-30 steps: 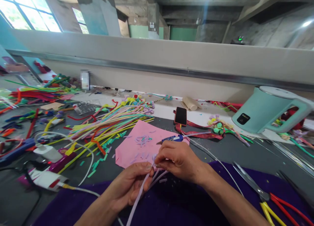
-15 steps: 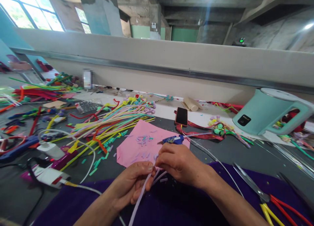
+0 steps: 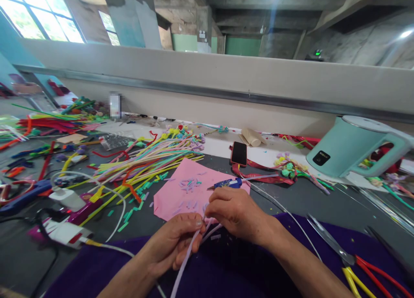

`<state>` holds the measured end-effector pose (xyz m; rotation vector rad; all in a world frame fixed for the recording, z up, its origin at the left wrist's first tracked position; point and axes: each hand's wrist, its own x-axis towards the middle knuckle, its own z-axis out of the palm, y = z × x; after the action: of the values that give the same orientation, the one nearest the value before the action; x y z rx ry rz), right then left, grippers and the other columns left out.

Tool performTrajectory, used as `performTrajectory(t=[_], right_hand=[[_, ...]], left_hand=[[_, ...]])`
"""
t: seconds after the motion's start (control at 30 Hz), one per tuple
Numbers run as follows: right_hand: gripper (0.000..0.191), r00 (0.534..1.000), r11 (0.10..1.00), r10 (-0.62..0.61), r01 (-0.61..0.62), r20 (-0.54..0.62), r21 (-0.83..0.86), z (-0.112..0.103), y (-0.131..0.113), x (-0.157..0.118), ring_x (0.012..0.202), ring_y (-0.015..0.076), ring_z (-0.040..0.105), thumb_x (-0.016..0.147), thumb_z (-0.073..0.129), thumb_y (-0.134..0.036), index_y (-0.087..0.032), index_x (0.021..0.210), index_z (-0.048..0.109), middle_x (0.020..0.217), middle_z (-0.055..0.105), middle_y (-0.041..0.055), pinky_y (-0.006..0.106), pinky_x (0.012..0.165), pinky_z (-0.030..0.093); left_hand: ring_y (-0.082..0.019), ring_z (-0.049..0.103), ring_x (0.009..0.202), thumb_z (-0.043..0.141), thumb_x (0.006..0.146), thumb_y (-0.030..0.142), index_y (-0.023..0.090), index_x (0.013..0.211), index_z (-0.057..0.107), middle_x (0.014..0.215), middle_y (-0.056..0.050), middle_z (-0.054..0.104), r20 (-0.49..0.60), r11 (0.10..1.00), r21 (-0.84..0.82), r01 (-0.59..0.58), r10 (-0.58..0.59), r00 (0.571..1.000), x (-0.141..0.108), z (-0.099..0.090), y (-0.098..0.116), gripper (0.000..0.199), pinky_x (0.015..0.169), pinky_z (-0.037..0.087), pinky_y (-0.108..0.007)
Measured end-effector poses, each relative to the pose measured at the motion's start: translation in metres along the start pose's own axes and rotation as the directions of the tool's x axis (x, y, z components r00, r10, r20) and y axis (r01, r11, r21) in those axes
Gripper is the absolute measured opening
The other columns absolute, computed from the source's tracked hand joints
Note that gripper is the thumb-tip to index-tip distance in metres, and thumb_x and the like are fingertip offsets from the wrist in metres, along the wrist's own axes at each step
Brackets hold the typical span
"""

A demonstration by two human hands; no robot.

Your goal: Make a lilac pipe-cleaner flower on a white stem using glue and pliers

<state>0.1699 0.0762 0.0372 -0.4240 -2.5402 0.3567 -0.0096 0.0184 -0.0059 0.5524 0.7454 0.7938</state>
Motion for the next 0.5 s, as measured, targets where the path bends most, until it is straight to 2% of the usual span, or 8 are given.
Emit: performTrajectory(t=[0.5], right_hand=[[0.020, 0.999, 0.999, -0.038, 0.038, 0.003, -0.007, 0.0011, -0.0004, 0.0000, 0.074, 0.0127, 0.053, 0.083, 0.045, -0.007, -0.017, 0.087, 0.061, 0.081, 0.058, 0.0049, 0.023, 0.065, 0.041]], left_hand=[[-0.006, 0.041, 0.021, 0.053, 0.074, 0.020, 0.009, 0.068, 0.062, 0.043, -0.002, 0.060, 0.024, 1.000, 0.017, -0.004, 0.004, 1.000, -0.0006, -0.0007, 0.0009, 0.015, 0.020, 0.027, -0.012]])
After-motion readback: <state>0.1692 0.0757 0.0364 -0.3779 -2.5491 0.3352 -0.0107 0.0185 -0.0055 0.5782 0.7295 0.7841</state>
